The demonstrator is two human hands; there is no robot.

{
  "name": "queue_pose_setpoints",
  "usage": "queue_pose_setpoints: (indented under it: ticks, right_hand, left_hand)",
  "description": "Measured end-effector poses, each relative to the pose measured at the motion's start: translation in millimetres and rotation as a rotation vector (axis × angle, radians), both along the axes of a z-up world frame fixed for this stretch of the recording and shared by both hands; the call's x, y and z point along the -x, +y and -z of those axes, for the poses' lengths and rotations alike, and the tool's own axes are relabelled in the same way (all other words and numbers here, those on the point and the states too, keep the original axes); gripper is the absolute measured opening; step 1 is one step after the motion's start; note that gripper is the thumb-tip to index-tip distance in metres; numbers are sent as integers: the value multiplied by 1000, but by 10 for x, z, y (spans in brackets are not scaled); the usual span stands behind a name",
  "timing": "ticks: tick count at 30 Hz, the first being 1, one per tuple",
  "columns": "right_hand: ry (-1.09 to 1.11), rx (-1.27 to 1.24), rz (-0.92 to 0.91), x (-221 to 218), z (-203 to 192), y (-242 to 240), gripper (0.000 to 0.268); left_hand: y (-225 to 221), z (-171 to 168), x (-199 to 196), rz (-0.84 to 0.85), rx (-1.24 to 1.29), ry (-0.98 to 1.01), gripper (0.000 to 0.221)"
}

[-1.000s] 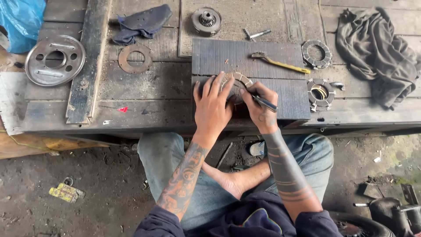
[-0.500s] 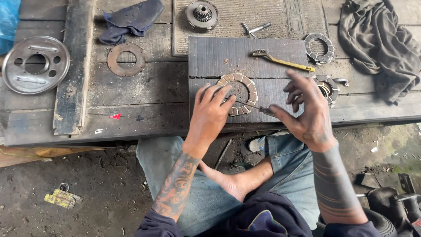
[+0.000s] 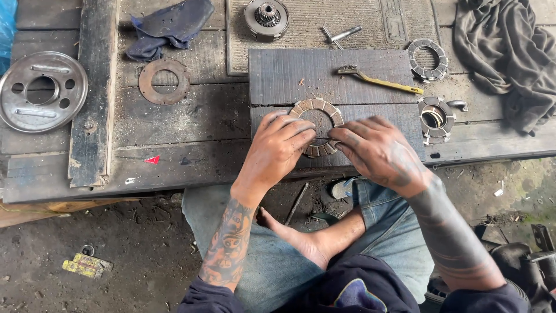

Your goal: Marking and cleaning a motorcycle clutch plate using a pen, wire brush, and a small metal pick.

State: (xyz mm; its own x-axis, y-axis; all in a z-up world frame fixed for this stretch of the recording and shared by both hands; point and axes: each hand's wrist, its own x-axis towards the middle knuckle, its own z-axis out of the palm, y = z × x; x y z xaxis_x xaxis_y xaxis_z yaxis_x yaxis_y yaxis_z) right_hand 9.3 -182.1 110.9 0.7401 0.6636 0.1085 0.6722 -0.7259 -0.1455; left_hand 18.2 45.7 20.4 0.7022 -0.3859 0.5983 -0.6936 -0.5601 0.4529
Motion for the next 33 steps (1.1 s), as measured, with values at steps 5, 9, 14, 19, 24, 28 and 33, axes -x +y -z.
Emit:
queue_pose_setpoints:
  ticks: [5, 9, 14, 19, 24, 28, 33]
  right_hand:
    - [429, -96, 103, 49, -231, 99, 33]
    - [514, -261, 108, 23, -228, 90, 35]
    - [422, -177, 427, 74, -81, 266, 43]
    - [362, -109, 542, 137, 174, 393, 47]
    - [462, -68, 651, 171, 0, 529, 56]
    - [379, -127, 570, 211, 118, 472, 49]
    - [183, -81, 559, 214, 284, 441, 42]
  left_hand:
    - [32, 28, 0, -21, 27, 35, 14]
    - [12, 5, 9, -70, 33, 122, 20]
    - [-78, 5, 135, -235, -190, 323, 61]
    - [-168, -82, 313, -244, -385, 418, 72]
    - [-287, 41, 424, -282, -397, 404, 86]
    - [-308, 176, 414, -297, -383, 339, 88]
    - [-329, 259, 378, -313, -380, 336, 91]
